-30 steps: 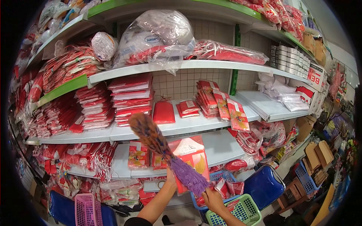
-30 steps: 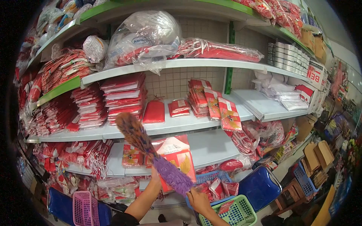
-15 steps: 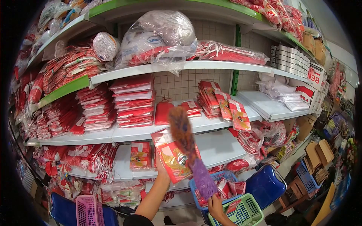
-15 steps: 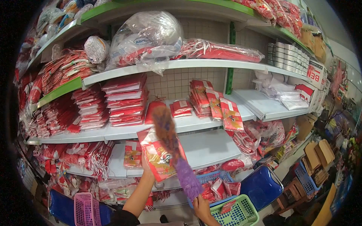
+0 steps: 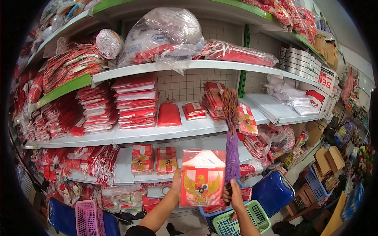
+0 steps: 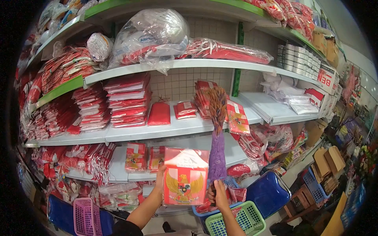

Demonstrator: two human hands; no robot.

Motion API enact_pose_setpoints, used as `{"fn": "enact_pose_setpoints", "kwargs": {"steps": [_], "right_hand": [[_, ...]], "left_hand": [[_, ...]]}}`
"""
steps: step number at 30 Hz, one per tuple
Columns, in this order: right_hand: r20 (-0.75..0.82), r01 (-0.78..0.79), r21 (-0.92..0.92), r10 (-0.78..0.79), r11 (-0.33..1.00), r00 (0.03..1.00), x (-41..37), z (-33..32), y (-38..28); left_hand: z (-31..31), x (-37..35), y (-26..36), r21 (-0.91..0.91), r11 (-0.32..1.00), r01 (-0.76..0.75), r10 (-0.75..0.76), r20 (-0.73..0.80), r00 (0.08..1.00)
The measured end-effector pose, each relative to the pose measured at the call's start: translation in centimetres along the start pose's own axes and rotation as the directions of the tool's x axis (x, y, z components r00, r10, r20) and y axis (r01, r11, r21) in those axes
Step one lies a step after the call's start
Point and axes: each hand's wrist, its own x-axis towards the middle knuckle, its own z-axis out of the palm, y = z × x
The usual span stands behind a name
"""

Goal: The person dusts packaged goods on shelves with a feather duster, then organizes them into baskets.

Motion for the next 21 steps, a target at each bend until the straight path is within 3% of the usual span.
{"fn": "enact_pose_setpoints", "kwargs": {"steps": [2,3,5,6,9,10,12,13,16,19,20,21], "right_hand": [[0.043,0.014,0.105,-0.018,0.994,0.999,0.0,0.6,0.5],[0.063,0.020,0.158,-0.030,0.987,0.998,0.0,0.9,0.7],[0.001,0.153,-0.143,-0.154,0.978,0.988,0.2,1.5,0.6],[-0.016,0.206,-0.292,-0.221,0.934,0.975,0.3,1.9,0.5],[-0.075,0.309,-0.400,-0.367,0.863,0.927,0.5,2.2,0.3],[-0.056,0.383,-0.422,-0.446,0.821,0.894,1.1,1.8,0.7],[-0.042,0.436,-0.537,-0.539,0.722,0.841,1.9,1.0,1.3],[-0.050,0.409,-0.625,-0.558,0.665,0.829,2.0,0.4,1.6],[-0.028,0.371,-0.722,-0.560,0.584,0.828,1.8,1.7,1.2],[0.115,0.430,-0.764,-0.554,0.481,0.825,1.4,4.5,1.1],[0.145,0.420,-0.784,-0.522,0.457,0.840,1.2,4.9,1.6],[0.174,0.411,-0.803,-0.490,0.431,0.854,1.0,5.3,1.6]], "left_hand": [[0.8,-0.2,0.0,0.083,0.989,0.123,-0.115,-0.096,0.989],[0.5,0.1,-0.5,0.121,0.984,0.133,-0.126,-0.061,0.990],[-0.1,1.0,-1.4,0.200,0.968,0.150,-0.154,0.007,0.988],[0.5,0.8,-1.0,0.135,0.981,0.142,-0.153,0.072,0.986],[0.0,1.9,-1.0,0.463,0.886,-0.021,0.021,0.006,1.000],[-0.9,2.7,-1.1,0.631,0.756,-0.175,0.151,0.091,0.984],[-0.9,2.7,-1.8,0.789,0.533,-0.305,0.433,0.055,0.900],[-0.9,2.7,-2.3,0.854,0.398,-0.335,0.560,0.063,0.826],[-0.8,3.2,-5.9,0.823,0.308,-0.477,0.591,0.227,0.774],[-2.5,4.1,-9.1,0.779,0.498,-0.382,0.450,0.145,0.881],[-2.7,3.7,-9.2,0.619,0.753,-0.223,0.258,0.035,0.966],[-2.7,3.5,-9.2,0.401,0.916,-0.020,0.031,-0.021,0.999]]}}
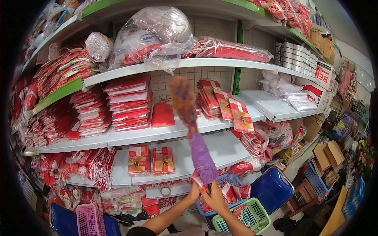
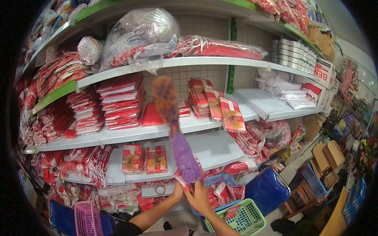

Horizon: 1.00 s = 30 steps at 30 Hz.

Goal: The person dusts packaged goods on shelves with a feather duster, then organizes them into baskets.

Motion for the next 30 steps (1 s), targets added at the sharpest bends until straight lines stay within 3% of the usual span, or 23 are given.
{"fn": "enact_pose_setpoints", "kwargs": {"steps": [4,5,7,8,9,10,12,13,14,16,19,21,22,25,26,28,29,30], "right_hand": [[0.152,-0.044,-0.135,0.065,0.990,0.986,-1.0,-1.6,-1.6],[0.182,-0.086,-0.157,0.115,0.984,0.977,-1.7,-1.5,-1.0],[0.246,-0.163,-0.206,0.212,0.965,0.946,-4.0,-0.8,1.2],[0.259,-0.126,-0.235,0.187,0.964,0.948,-5.0,-0.7,2.4],[0.271,-0.088,-0.263,0.161,0.961,0.949,-6.0,-0.7,3.7],[0.282,-0.051,-0.289,0.136,0.956,0.950,-6.4,-0.7,4.3],[0.190,-0.121,-0.350,0.197,0.929,0.962,-6.4,-1.0,4.5],[0.143,-0.158,-0.375,0.226,0.913,0.964,-6.4,-1.0,4.5],[0.095,-0.188,-0.293,0.224,0.938,0.970,-6.2,-0.7,4.4],[-0.001,-0.232,-0.122,0.234,0.965,0.972,-5.4,-0.1,4.1],[0.174,-0.082,-0.302,0.139,0.950,0.975,-4.9,-0.7,2.8],[0.214,-0.046,-0.395,0.140,0.917,0.967,-3.6,-1.9,2.4],[0.235,-0.024,-0.440,0.141,0.898,0.962,-3.0,-2.3,2.2],[-0.009,-0.201,-0.274,0.207,0.940,0.978,-1.4,-2.4,2.2],[0.017,-0.162,-0.274,0.173,0.948,0.985,-1.5,-2.2,2.4],[0.065,-0.086,-0.268,0.107,0.959,0.992,-2.5,-1.5,3.1],[0.149,-0.026,-0.324,0.078,0.946,0.986,-3.2,-1.5,3.1],[0.232,0.038,-0.373,0.053,0.927,0.971,-4.1,-1.6,2.9]], "left_hand": [[1.0,0.1,1.3,-0.311,0.906,-0.287,0.285,-0.054,0.957],[1.4,-0.2,2.4,-0.209,0.936,-0.284,0.261,-0.130,0.957],[1.3,0.2,4.6,-0.584,0.794,-0.172,0.089,-0.167,0.982],[0.7,0.2,5.3,-0.740,0.663,-0.119,0.001,-0.158,0.987],[-4.1,2.0,1.9,-0.804,0.594,-0.037,0.331,0.201,0.922],[-5.0,2.1,2.4,-0.792,0.610,-0.030,0.311,0.205,0.928],[-5.6,2.6,3.7,-0.768,0.641,-0.016,0.273,0.208,0.939],[-2.6,1.4,7.4,-0.864,0.503,-0.006,0.103,0.053,0.993],[1.3,-0.7,11.0,-0.756,0.641,-0.130,0.103,-0.083,0.991],[1.2,-0.7,10.9,-0.769,0.638,-0.046,0.066,-0.005,0.998],[-4.0,1.8,5.8,-0.813,0.569,0.125,0.102,0.221,0.970],[-3.4,1.0,6.7,-0.772,0.628,0.099,0.199,0.282,0.939],[-2.6,0.6,7.3,-0.797,0.586,0.144,0.133,0.271,0.953],[1.1,-1.1,10.1,-0.758,0.652,0.005,0.059,0.057,0.997],[1.4,-1.3,10.3,-0.746,0.665,-0.021,0.048,0.014,0.999],[0.4,-0.7,9.4,-0.744,0.668,-0.011,0.053,0.032,0.998],[-2.4,0.5,7.7,-0.893,0.431,0.126,0.154,0.211,0.965],[-6.9,3.0,3.5,-0.827,0.559,0.059,0.378,0.318,0.870]]}}
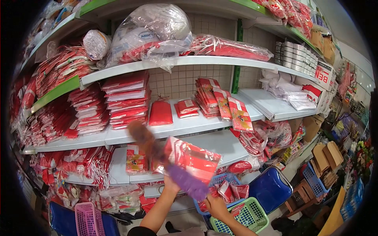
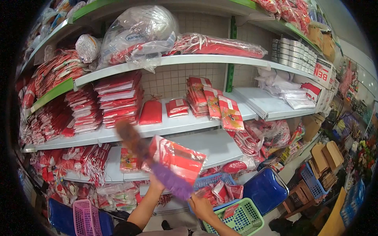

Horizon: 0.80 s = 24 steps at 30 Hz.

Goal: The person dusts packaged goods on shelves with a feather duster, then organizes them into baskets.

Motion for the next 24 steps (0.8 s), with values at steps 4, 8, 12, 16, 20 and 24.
{"fn": "enact_pose_setpoints", "kwargs": {"steps": [4,8,12,16,20,24], "right_hand": [[-0.084,-0.172,0.104,0.181,0.980,0.980,-0.5,1.5,1.8],[-0.176,-0.204,0.285,0.260,0.937,0.949,0.4,1.0,1.4],[-0.094,-0.014,0.046,0.018,0.999,0.995,-0.1,0.5,1.9],[-0.150,-0.197,0.247,0.239,0.949,0.959,1.4,0.3,1.6],[-0.098,0.089,0.160,-0.074,0.983,0.992,3.0,0.1,1.7],[-0.015,0.107,-0.112,-0.109,0.988,0.994,6.0,-2.6,0.7]], "left_hand": [[5.7,1.0,-0.1,0.031,0.988,-0.154,0.156,-0.299,0.941],[7.0,1.1,0.1,0.064,0.990,-0.129,0.138,-0.178,0.974],[4.6,1.3,1.4,-0.065,0.991,-0.120,0.127,0.109,0.986],[9.9,2.3,0.2,0.193,0.977,-0.092,0.155,-0.346,0.925],[7.4,1.6,1.6,0.181,0.983,-0.013,0.047,-0.186,0.981],[8.2,1.7,2.6,0.120,0.984,0.130,-0.110,-0.163,0.981]]}}
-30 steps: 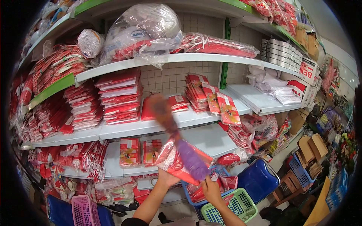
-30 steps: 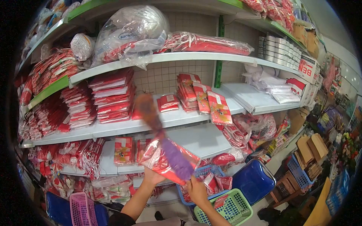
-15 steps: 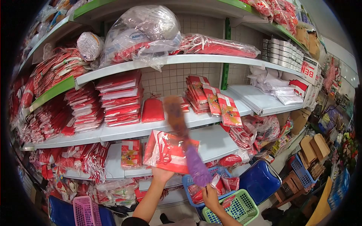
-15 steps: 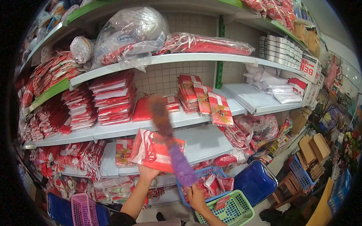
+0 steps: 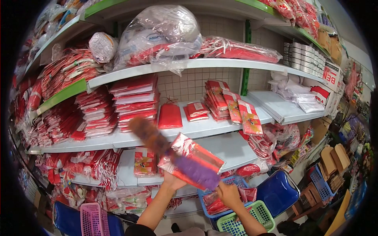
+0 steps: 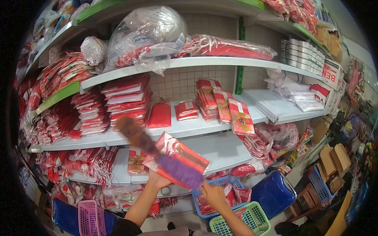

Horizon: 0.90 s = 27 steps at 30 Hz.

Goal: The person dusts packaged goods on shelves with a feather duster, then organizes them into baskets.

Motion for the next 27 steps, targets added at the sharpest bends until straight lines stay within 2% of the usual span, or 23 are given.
{"fn": "enact_pose_setpoints", "kwargs": {"steps": [1,2,4,5,6,7,8,9,10,11,12,13,15,16,17,18,19,20,21,22,24,26,27], "right_hand": [[-0.099,-0.036,0.024,0.038,0.999,0.994,0.9,-0.1,0.2],[-0.129,-0.043,0.061,0.051,0.997,0.990,1.4,0.3,0.2],[-0.189,-0.053,0.138,0.078,0.989,0.979,2.5,1.0,0.4],[-0.076,-0.011,0.086,0.018,0.996,0.997,2.2,1.9,1.0],[-0.066,0.080,-0.008,-0.080,0.997,0.995,1.9,2.1,0.7],[-0.047,0.171,-0.101,-0.176,0.980,0.983,1.5,2.0,0.2],[-0.021,0.261,-0.191,-0.270,0.946,0.963,1.3,2.0,-0.2],[0.031,0.202,-0.182,-0.200,0.962,0.979,1.3,2.1,-0.2],[-0.002,0.188,-0.164,-0.191,0.968,0.982,1.3,2.5,0.0],[-0.034,0.171,-0.144,-0.178,0.975,0.983,1.2,2.9,0.2],[-0.065,0.155,-0.125,-0.164,0.980,0.984,1.1,3.2,0.3],[-0.022,0.082,-0.018,-0.083,0.996,0.996,1.1,3.3,-0.2],[0.023,0.145,0.038,-0.146,0.989,0.989,0.6,4.5,-0.2],[0.042,0.174,0.067,-0.177,0.982,0.983,0.6,4.9,-0.2],[0.060,0.181,0.060,-0.185,0.982,0.981,0.9,4.7,-0.4],[0.038,0.164,0.106,-0.169,0.981,0.985,1.3,4.7,-0.6],[0.017,0.146,0.152,-0.151,0.977,0.988,1.7,4.7,-0.7],[-0.004,0.129,0.198,-0.131,0.972,0.991,2.1,4.9,-0.8],[-0.045,0.081,0.244,-0.072,0.966,0.996,2.5,5.3,-0.6],[-0.085,0.037,0.290,-0.013,0.956,0.996,3.2,5.9,-0.1],[-0.149,-0.035,0.433,0.110,0.901,0.983,4.7,6.0,-0.3],[-0.178,-0.084,0.612,0.241,0.786,0.954,7.8,4.2,-1.8],[-0.096,-0.114,0.650,0.230,0.752,0.968,9.3,3.6,-1.4]], "left_hand": [[0.6,0.1,-0.1,0.066,0.997,-0.029,0.036,-0.106,0.994],[1.2,0.1,-0.2,0.132,0.990,-0.051,0.078,-0.208,0.975],[1.6,-0.3,0.3,0.120,0.992,-0.040,0.058,-0.157,0.986],[1.2,-0.4,0.8,0.116,0.993,-0.024,0.036,-0.100,0.994],[0.4,-0.5,1.3,0.113,0.994,-0.009,0.013,-0.042,0.999],[-5.3,-0.2,2.1,-0.008,1.000,0.029,-0.020,0.545,0.838],[-5.5,-1.0,2.4,0.209,0.966,-0.153,0.141,0.072,0.987],[-5.6,-1.9,2.7,0.461,0.886,-0.045,0.264,-0.421,0.868],[-7.3,-2.4,3.8,0.250,0.968,0.012,0.113,-0.476,0.872],[-5.8,-2.4,4.0,0.137,0.991,-0.011,0.047,-0.261,0.964],[-3.7,-2.1,3.9,0.019,1.000,-0.006,0.007,-0.023,1.000],[-2.8,-1.5,3.8,0.021,0.999,-0.036,0.039,-0.229,0.973],[-5.4,-2.3,4.0,-0.071,0.996,-0.058,0.063,0.083,0.995],[-5.7,-2.1,4.1,0.097,0.976,-0.193,0.208,-0.183,0.961],[-2.9,-1.6,4.1,0.307,0.928,-0.210,0.333,-0.432,0.838],[-3.8,-1.6,4.7,0.256,0.950,-0.178,0.247,-0.272,0.930],[-5.3,-1.6,5.6,0.212,0.968,-0.134,0.157,-0.098,0.983],[-6.1,-1.6,6.2,0.177,0.981,-0.080,0.066,0.083,0.994],[-3.4,-0.5,6.4,0.032,0.996,-0.088,0.082,0.159,0.984],[2.5,-0.6,5.6,0.071,0.984,-0.162,0.167,-0.078,0.983],[2.1,-0.7,6.2,0.121,0.979,-0.162,0.175,-0.106,0.979],[1.8,-1.0,6.8,0.118,0.981,-0.157,0.171,-0.128,0.977],[1.6,-1.1,7.1,0.115,0.981,-0.154,0.169,-0.140,0.976]]}}
